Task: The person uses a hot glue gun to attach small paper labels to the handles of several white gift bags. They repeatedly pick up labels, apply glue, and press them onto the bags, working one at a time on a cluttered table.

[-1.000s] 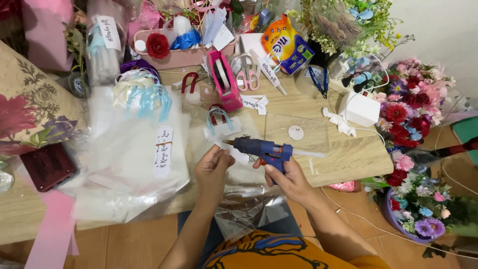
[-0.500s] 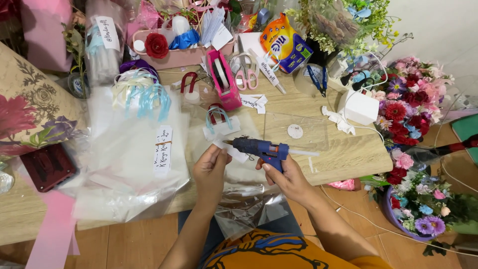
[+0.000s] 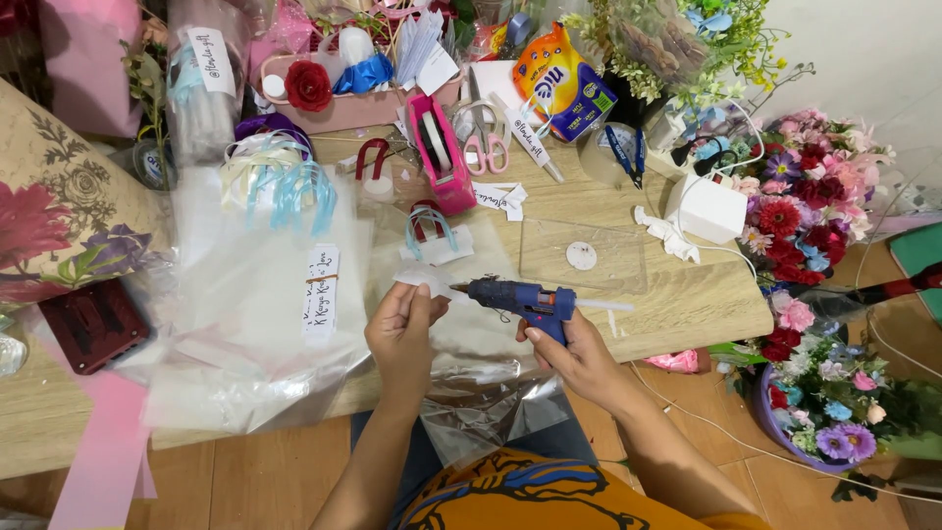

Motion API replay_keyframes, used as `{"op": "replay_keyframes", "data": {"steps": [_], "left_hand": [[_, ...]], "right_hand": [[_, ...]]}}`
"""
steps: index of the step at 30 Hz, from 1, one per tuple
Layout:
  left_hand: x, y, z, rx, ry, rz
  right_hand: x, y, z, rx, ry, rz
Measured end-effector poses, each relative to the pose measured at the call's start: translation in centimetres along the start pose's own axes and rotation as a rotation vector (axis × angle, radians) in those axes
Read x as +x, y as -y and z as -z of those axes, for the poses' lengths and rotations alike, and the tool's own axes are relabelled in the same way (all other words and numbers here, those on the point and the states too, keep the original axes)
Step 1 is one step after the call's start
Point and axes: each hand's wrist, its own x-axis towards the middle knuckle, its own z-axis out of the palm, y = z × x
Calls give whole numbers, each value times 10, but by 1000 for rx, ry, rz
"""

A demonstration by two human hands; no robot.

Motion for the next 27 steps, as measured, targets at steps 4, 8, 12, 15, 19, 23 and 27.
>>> {"op": "replay_keyframes", "data": {"steps": [4, 8, 12, 15, 19, 23, 27], "left_hand": [[-1, 0, -2, -32, -20, 9], [9, 35, 6, -95, -66, 33], [5, 22, 2, -131, -91, 43], [10, 41, 7, -155, -88, 61], [10, 49, 7, -169, -89, 38], [3, 34, 3, -104, -69, -51], [-7, 10, -1, 7, -36, -128]], "right_hand": [[-2, 3, 2, -15, -4, -3], [-5, -1, 4, -26, 8, -2], [-7, -3, 4, -27, 9, -1], [-7, -5, 4, -25, 1, 6], [-4, 7, 3, -54, 2, -6], [-8, -9, 7, -111, -1, -2], [-11, -26, 10, -203, -12, 10]]}}
